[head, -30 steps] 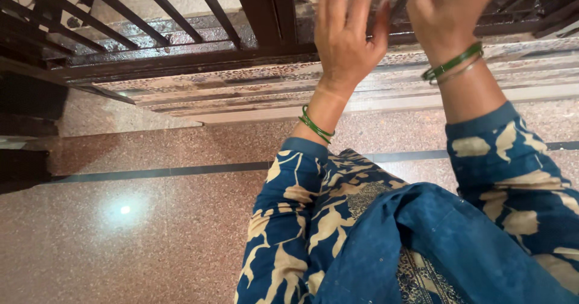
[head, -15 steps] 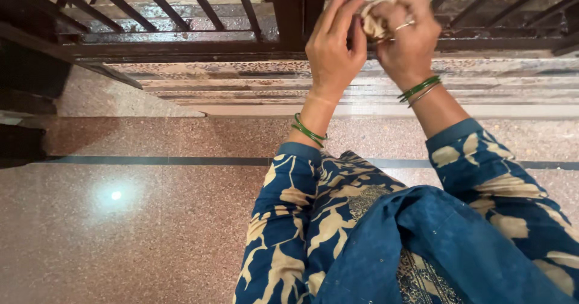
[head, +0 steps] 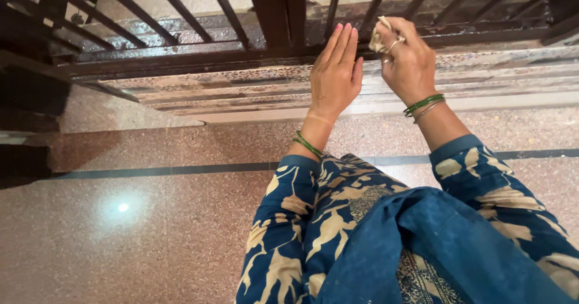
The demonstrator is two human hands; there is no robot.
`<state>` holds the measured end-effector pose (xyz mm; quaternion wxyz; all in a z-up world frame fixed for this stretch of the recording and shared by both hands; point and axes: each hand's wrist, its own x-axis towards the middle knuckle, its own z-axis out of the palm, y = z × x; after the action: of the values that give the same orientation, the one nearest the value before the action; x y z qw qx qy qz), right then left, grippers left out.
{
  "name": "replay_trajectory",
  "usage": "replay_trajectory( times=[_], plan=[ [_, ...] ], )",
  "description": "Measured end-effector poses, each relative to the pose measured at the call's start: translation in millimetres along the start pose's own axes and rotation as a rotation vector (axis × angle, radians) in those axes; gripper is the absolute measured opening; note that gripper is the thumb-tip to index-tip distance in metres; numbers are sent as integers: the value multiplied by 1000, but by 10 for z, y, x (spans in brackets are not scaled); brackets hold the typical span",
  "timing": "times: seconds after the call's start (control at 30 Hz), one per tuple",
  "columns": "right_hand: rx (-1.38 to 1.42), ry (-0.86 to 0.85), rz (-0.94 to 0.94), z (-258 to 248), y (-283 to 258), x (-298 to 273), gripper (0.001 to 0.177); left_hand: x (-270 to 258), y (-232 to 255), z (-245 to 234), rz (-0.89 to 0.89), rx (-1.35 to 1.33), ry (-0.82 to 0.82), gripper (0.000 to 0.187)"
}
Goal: The person wipes the metal bars of a gate using a cloth.
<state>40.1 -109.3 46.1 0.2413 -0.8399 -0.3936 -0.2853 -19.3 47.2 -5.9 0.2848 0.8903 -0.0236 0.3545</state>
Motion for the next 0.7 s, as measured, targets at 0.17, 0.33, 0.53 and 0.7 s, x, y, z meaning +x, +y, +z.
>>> replay_trajectory(
  times=[0.17, 0.33, 0.53, 0.7],
  plan=[
    [106, 18, 81, -4, 211, -250, 41, -19, 35, 70, 59, 48, -28, 54],
    [-43, 38, 155, 42, 542, -242, 35, -132, 71, 310, 33, 79, 59, 34],
    [43, -2, 159, -126, 498, -319, 45, 182, 351, 263, 46, 93, -225, 81],
    [35, 158, 202, -272, 650, -377, 38, 187, 441, 238, 23, 213, -321, 89]
  ],
)
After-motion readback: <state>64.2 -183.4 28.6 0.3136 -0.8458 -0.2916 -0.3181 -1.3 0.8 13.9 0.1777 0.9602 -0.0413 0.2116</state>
